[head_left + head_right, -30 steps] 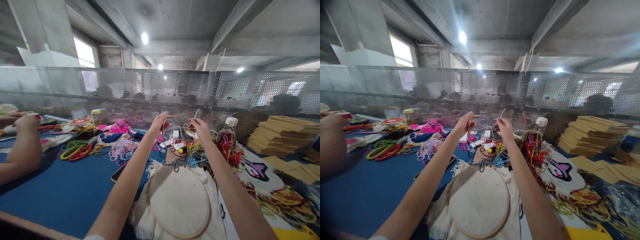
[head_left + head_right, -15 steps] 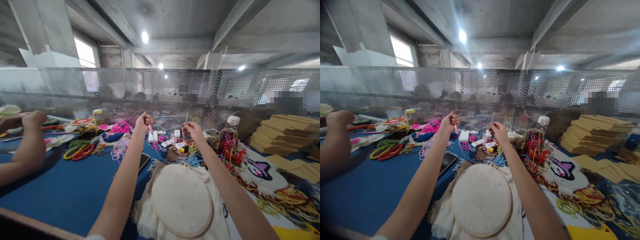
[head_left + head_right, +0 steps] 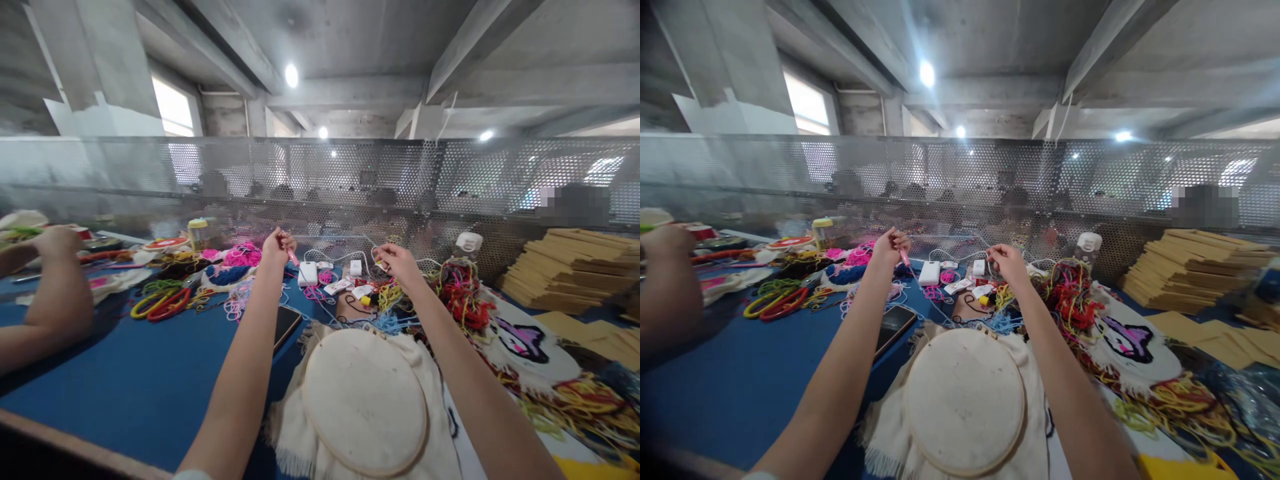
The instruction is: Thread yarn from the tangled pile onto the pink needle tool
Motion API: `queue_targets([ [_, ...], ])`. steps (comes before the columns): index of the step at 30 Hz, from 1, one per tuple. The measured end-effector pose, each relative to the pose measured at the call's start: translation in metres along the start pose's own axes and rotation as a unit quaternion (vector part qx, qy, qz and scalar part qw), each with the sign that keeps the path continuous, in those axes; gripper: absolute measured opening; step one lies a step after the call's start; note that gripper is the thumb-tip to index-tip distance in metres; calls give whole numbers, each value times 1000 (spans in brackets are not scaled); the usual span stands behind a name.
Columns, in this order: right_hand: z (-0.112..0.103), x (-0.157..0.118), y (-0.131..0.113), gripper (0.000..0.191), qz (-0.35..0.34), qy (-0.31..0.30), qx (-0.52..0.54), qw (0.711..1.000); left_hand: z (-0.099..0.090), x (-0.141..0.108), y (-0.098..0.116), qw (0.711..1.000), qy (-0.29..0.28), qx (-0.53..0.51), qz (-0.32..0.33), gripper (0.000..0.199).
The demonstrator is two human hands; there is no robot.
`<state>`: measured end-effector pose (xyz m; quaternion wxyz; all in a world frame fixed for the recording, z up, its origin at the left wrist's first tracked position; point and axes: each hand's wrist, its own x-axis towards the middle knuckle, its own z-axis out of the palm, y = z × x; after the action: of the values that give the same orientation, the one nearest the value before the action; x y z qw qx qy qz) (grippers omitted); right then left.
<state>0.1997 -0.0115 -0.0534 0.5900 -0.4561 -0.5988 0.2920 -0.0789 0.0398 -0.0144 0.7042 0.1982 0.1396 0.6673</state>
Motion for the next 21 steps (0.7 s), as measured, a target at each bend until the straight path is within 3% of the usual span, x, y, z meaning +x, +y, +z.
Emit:
queue_targets([
  [5,-17,-3,-10,21,6,-31,-74,997,-4,3,6,999,14,-19,27,42],
  [11,-29,-8,-25,21,40,-95,-106,989,-9,6,8,997,45,-33,46,37],
  [14,-28,-16,-39,20,61,-170,-104,978,-11,7,10,995,64,-44,70,19],
  [17,-21,-26,-53,22,88,-263,-93,956,-13,9,15,990,73,-54,105,32],
  [21,-4,-39,-62,22,135,-429,-108,887,-16,11,20,985,70,-54,149,32],
])
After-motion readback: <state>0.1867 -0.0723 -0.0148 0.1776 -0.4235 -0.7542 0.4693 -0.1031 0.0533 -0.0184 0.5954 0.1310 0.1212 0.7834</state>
